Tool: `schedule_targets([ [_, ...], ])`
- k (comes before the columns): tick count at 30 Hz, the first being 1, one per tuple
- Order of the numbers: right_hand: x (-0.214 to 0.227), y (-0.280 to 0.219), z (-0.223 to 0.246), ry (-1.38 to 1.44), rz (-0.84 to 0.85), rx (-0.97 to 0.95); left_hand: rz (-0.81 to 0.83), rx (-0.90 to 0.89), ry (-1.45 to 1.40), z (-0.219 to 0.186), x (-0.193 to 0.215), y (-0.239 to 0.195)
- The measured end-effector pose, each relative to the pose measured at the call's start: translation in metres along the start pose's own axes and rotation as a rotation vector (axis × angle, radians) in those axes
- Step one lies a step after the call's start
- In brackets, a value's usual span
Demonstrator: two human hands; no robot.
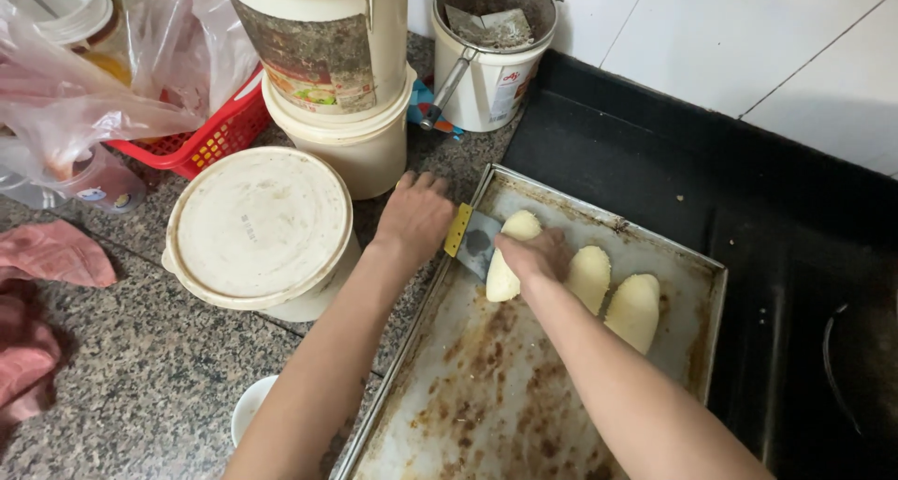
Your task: The person uses chopsticks to flip and remove fried buns from a pan of hot oil, placing them on a wire rack. They then use a metal scraper to transfer raw dough pieces from a tray into the pan to fry.
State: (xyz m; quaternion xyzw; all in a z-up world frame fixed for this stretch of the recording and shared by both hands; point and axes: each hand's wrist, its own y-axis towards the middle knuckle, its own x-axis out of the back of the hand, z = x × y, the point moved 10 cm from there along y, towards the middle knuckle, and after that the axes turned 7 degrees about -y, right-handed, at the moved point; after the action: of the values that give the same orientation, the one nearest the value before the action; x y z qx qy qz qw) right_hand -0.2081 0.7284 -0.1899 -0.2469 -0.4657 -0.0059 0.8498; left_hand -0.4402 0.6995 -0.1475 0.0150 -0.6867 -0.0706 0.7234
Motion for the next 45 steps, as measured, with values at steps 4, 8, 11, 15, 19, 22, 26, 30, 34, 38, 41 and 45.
schedule_targets([
  [4, 0.000, 0.007, -0.005, 0.049, -0.012, 0.010, 0.025, -0.001, 0.036, -0.004, 0.030, -0.007],
  [8, 0.007, 0.005, -0.002, 0.096, -0.023, 0.054, 0.004, 0.005, 0.035, -0.001, 0.034, -0.005],
  [11, 0.020, 0.001, 0.002, 0.131, -0.017, 0.082, -0.067, -0.002, 0.011, 0.000, 0.042, -0.009],
  [15, 0.060, -0.034, 0.019, 0.160, 0.006, 0.158, -0.217, -0.005, -0.022, -0.005, 0.103, -0.038],
  [19, 0.112, -0.058, 0.026, 0.185, 0.044, 0.200, -0.251, 0.000, -0.098, -0.012, 0.162, -0.068],
  [22, 0.163, -0.093, 0.033, 0.196, 0.108, 0.250, -0.261, 0.048, -0.242, -0.010, 0.180, -0.082],
  [26, 0.226, -0.111, 0.020, 0.236, 0.147, 0.295, -0.241, 0.116, -0.346, -0.028, 0.231, -0.100],
  [30, 0.296, -0.128, 0.000, 0.384, 0.135, 0.363, -0.224, 0.131, -0.515, -0.071, 0.290, -0.116],
  [34, 0.383, -0.116, -0.042, 0.440, 0.060, 0.443, -0.273, 0.073, -0.634, -0.097, 0.287, -0.116],
  [38, 0.469, -0.084, -0.101, 0.307, -0.051, 0.412, -0.336, -0.009, -0.611, -0.116, 0.269, -0.128],
  [41, 0.520, -0.048, -0.157, 0.042, -0.147, 0.285, -0.414, -0.079, -0.547, -0.121, 0.257, -0.147],
  [45, 0.555, -0.004, -0.215, -0.314, -0.208, 0.214, -0.375, 0.023, -0.515, -0.116, 0.237, -0.171],
])
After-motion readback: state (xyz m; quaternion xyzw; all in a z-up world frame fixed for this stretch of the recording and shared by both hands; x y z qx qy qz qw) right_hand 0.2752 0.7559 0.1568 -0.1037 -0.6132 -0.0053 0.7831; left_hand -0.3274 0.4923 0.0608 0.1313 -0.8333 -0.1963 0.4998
